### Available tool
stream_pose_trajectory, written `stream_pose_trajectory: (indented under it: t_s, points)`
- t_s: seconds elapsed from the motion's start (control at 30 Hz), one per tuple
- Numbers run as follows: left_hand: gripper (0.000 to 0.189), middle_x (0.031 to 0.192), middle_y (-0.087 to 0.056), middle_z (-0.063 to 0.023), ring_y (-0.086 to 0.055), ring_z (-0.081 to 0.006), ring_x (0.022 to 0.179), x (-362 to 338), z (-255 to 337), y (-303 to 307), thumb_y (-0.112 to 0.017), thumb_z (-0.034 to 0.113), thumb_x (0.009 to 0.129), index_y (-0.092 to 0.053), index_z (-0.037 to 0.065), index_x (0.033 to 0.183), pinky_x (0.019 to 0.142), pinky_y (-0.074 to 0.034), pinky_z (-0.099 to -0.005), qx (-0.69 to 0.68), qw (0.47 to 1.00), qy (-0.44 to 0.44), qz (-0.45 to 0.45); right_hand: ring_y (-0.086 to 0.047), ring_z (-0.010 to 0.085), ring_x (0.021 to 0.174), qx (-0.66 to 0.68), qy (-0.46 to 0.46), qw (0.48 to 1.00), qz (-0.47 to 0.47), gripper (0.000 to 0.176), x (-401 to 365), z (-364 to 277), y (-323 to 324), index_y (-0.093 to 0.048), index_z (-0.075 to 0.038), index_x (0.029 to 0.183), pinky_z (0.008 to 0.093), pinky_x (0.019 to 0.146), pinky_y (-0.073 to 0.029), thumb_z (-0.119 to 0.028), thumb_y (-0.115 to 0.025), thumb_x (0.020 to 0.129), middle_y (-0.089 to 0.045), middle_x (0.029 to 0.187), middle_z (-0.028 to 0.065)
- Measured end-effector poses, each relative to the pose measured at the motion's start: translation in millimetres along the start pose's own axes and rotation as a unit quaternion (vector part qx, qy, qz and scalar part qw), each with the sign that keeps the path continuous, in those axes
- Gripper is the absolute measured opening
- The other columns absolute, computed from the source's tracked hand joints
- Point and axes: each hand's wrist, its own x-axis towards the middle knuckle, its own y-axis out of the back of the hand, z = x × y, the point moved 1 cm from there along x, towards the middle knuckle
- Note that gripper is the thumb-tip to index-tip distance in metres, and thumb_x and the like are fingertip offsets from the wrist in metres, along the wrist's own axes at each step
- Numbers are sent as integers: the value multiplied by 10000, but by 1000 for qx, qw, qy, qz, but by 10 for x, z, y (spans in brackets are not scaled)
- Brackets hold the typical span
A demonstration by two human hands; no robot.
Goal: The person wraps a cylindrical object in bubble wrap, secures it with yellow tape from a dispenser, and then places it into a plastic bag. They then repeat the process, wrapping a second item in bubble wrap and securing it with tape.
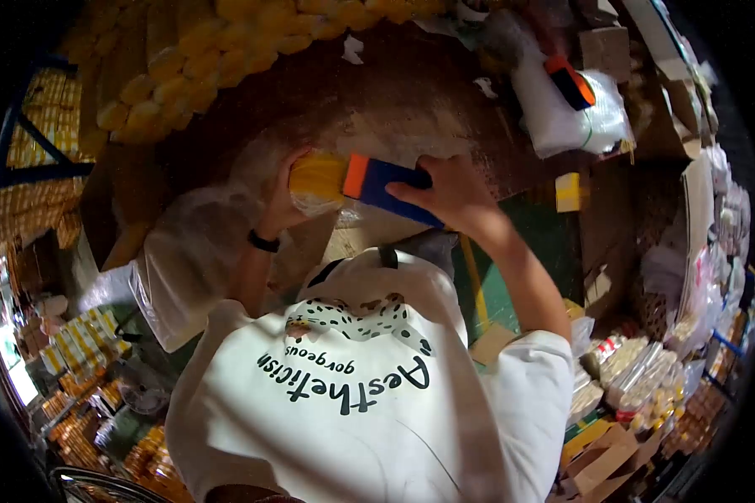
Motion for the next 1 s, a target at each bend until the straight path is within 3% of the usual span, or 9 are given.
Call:
stream_pose_trajectory:
  t_s: [0.07,0.17,0.27,0.37,0.67,0.83,0.87,0.93,1.0]
  points:
    - [907,1316,-418,-88,-468,-222,1188,-59,128,162,-860,179,618,-347,76,1360,1004,-389,-341,81,997,5,0,-652,305,626,7,-20,1000,-23,580,81,-7,-175,-656,38,936,360,663,-520,-518,-674,772,-643,679,198]
    - [745,1331,-429,-84,-443,-199,1211,-171,335,520,-764,212,748,-365,62,1359,1014,-371,-322,-23,998,31,-56,-648,270,594,40,-5,999,-20,566,140,-138,-345,-646,39,935,348,624,-524,-496,-699,757,-636,654,185]
    - [462,1226,-564,-93,-549,-214,1122,-163,300,535,-614,313,871,-513,84,1259,908,-462,-316,10,989,136,61,-636,183,584,117,-11,992,-45,445,192,-256,-577,-649,31,869,304,557,-491,-389,-742,755,-636,653,143]
    - [315,1099,-635,-120,-599,-276,1018,-37,411,335,-527,312,913,-624,92,1118,822,-490,-335,409,890,173,105,-634,201,547,164,36,985,-39,493,235,-259,-762,-642,34,869,326,508,-498,-429,-746,734,-627,635,161]
    - [344,905,-657,-173,-628,-330,815,153,416,237,-552,374,889,-673,85,1033,700,-500,-390,386,892,184,143,-638,226,578,88,2,994,60,447,-134,330,-676,-649,31,787,325,576,-506,-398,-754,720,-640,653,151]
    - [331,935,-648,-180,-620,-344,844,197,456,72,-562,361,879,-678,83,1015,710,-496,-403,393,896,161,133,-657,311,712,46,-74,995,-42,516,105,299,-825,-681,36,813,389,683,-511,-476,-676,746,-665,754,186]
    - [319,946,-645,-179,-617,-345,851,193,446,34,-566,351,876,-680,82,1003,712,-494,-408,407,890,159,131,-656,303,738,-1,-66,997,-46,505,260,201,-831,-681,28,818,382,692,-509,-471,-676,747,-664,765,181]
    - [287,960,-639,-170,-610,-343,869,188,391,43,-577,319,865,-676,74,978,715,-493,-418,503,848,36,162,-650,263,780,-137,-12,990,-17,454,556,-71,-743,-676,8,827,348,695,-502,-437,-697,741,-656,767,158]
    - [257,960,-636,-164,-605,-342,881,174,330,58,-589,289,854,-671,67,955,718,-491,-428,520,836,-11,174,-635,285,879,-148,179,972,32,420,835,-239,-709,-681,-23,905,362,756,-494,-411,-691,744,-660,873,164]
